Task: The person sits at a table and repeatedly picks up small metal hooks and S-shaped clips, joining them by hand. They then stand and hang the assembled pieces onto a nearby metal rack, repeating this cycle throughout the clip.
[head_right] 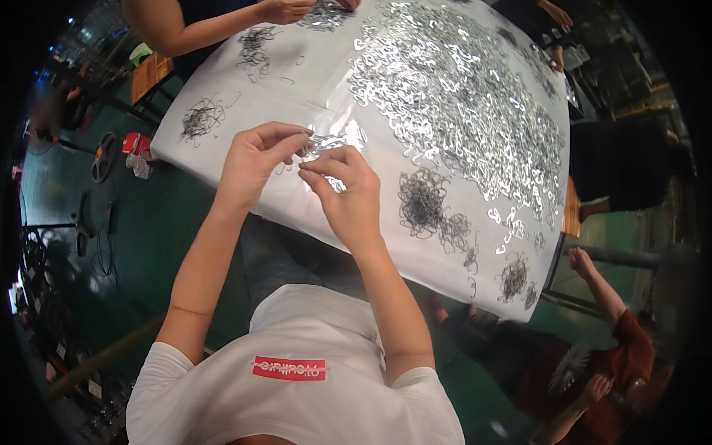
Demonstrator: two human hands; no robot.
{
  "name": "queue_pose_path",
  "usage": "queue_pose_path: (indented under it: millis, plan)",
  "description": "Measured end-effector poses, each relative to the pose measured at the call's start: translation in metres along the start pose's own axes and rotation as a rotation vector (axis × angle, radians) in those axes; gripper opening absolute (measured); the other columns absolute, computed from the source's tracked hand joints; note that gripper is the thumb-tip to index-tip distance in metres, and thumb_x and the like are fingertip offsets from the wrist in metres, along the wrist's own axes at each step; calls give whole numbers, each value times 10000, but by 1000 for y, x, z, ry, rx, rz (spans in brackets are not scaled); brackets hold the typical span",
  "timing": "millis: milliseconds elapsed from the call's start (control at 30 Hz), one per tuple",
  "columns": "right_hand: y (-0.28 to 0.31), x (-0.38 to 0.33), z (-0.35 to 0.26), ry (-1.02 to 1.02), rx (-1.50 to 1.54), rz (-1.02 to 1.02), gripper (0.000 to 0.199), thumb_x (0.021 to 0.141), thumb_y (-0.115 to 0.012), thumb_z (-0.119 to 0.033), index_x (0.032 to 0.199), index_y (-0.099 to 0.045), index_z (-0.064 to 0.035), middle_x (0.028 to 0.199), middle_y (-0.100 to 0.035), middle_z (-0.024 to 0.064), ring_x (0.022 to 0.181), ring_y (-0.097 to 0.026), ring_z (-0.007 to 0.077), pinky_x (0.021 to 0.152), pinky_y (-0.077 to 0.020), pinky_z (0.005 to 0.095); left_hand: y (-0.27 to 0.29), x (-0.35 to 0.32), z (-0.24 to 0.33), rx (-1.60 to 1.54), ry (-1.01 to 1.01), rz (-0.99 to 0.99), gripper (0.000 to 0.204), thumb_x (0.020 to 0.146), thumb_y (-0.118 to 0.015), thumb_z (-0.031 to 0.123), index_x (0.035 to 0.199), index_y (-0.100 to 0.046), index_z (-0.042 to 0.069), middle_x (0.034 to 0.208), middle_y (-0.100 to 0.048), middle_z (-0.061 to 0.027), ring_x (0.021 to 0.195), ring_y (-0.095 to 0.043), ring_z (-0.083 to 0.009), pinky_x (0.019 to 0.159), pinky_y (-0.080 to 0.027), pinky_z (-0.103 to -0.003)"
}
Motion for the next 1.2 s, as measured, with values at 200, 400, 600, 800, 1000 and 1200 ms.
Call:
queue_pose_path:
  millis: [200, 400, 600, 800, 1000, 1200]
  plan:
    - [-14, 8, -3, 23, -34, 46, 100, 741, -737, -57, 831, -704, -27, 799, -594, 57, 743, -590, 171, 651, -466, 289, 6, -8, 11, -26, -80, 70, 132, 830, -673, 72, 921, -684, -24, 793, -675, -62, 732, -611, -92, 664, -481, -224]
    - [-28, 17, -1, 59, -54, 14, 97, 745, -738, -83, 821, -704, -35, 793, -587, 57, 725, -585, 174, 638, -463, 293, 17, -9, 12, 73, -97, 116, 142, 826, -678, 89, 923, -683, -15, 817, -675, -61, 757, -610, -99, 682, -477, -227]
    - [-48, 31, 10, 19, 4, -65, 95, 743, -741, -98, 810, -705, -41, 801, -592, 57, 728, -590, 182, 633, -464, 296, 32, -8, 10, 115, -80, 195, 136, 831, -667, 78, 928, -678, -17, 850, -658, -40, 781, -578, -89, 726, -456, -230]
    - [-66, 41, 17, 9, 89, -153, 108, 735, -747, -102, 820, -708, -49, 824, -601, 56, 740, -588, 179, 656, -466, 295, 48, -7, 9, 138, -143, 260, 113, 799, -690, 72, 884, -706, -1, 899, -649, -44, 799, -616, -106, 663, -480, -216]
    - [-59, 64, 65, -66, -103, -279, 163, 764, -700, -128, 921, -704, -87, 884, -626, 62, 774, -608, 204, 686, -478, 337, 65, -8, 8, 105, -171, 320, 109, 807, -694, 67, 889, -704, -4, 930, -625, -34, 777, -594, -81, 669, -465, -206]
    - [-90, 70, 134, 21, -816, -561, 152, 796, -652, -199, 886, -659, -76, 904, -620, 103, 771, -632, 280, 687, -502, 373, 76, -6, 11, 150, -209, 367, 119, 818, -691, 79, 909, -704, 3, 845, -641, -20, 732, -572, -55, 645, -451, -198]
Point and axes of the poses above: each hand's wrist, its own x-axis towards the middle knuckle, its own y-axis out of the back of the hand, z = x × y, the point moved 1 cm from there along x, towards the middle knuckle
